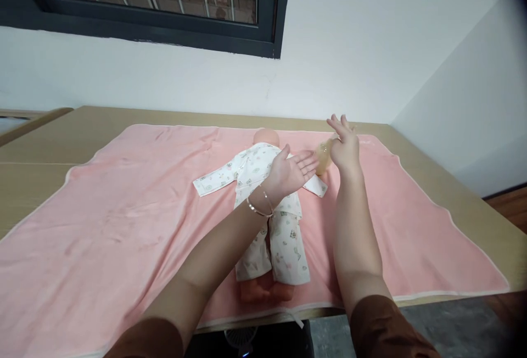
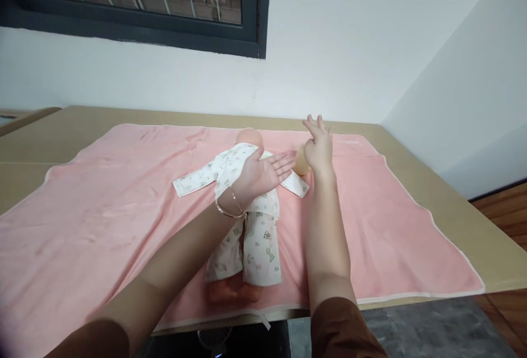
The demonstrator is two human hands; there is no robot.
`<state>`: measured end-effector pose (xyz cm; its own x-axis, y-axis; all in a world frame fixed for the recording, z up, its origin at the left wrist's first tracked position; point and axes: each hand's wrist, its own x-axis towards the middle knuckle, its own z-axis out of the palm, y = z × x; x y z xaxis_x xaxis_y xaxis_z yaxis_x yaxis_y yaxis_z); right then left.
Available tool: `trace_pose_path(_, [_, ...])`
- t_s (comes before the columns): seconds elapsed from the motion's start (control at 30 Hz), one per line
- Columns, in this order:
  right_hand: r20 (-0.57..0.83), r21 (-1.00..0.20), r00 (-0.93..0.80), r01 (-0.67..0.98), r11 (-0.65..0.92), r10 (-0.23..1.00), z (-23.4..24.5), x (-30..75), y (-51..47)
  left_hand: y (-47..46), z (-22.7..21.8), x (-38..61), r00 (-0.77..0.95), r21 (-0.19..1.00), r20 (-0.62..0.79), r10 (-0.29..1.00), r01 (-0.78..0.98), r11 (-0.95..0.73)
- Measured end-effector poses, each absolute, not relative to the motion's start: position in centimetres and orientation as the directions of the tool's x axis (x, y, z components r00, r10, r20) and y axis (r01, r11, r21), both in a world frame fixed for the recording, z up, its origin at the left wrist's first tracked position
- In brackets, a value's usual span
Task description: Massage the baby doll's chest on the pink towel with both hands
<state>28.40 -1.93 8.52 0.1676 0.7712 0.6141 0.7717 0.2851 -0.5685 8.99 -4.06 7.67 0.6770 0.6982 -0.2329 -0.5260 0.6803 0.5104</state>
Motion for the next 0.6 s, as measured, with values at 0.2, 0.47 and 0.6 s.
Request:
trace_pose_path(0.2, [0.59,-0.53,-0.116,0.691,0.491,0.799,8.5,21.5,-2.2,-4.7,9.2,5.1,0.632,0.469,-0.163,0.758,-0.626,0.623])
trace_pose_path(0.47, [0.549,-0.297,-0.381,0.743,0.599,0.744,7.6,13.5,-4.9,-4.2,12.7,1.6,0.526,0.466,-0.035,0.85,-0.744,0.48])
trace_pose_path(0.6, [0.539,-0.271,-0.468,0.692,0.67,0.701,8.5,12.3,-6.4,-4.3,12.2,3.0,0.388,0.478,-0.016,0.921,-0.806,0.348])
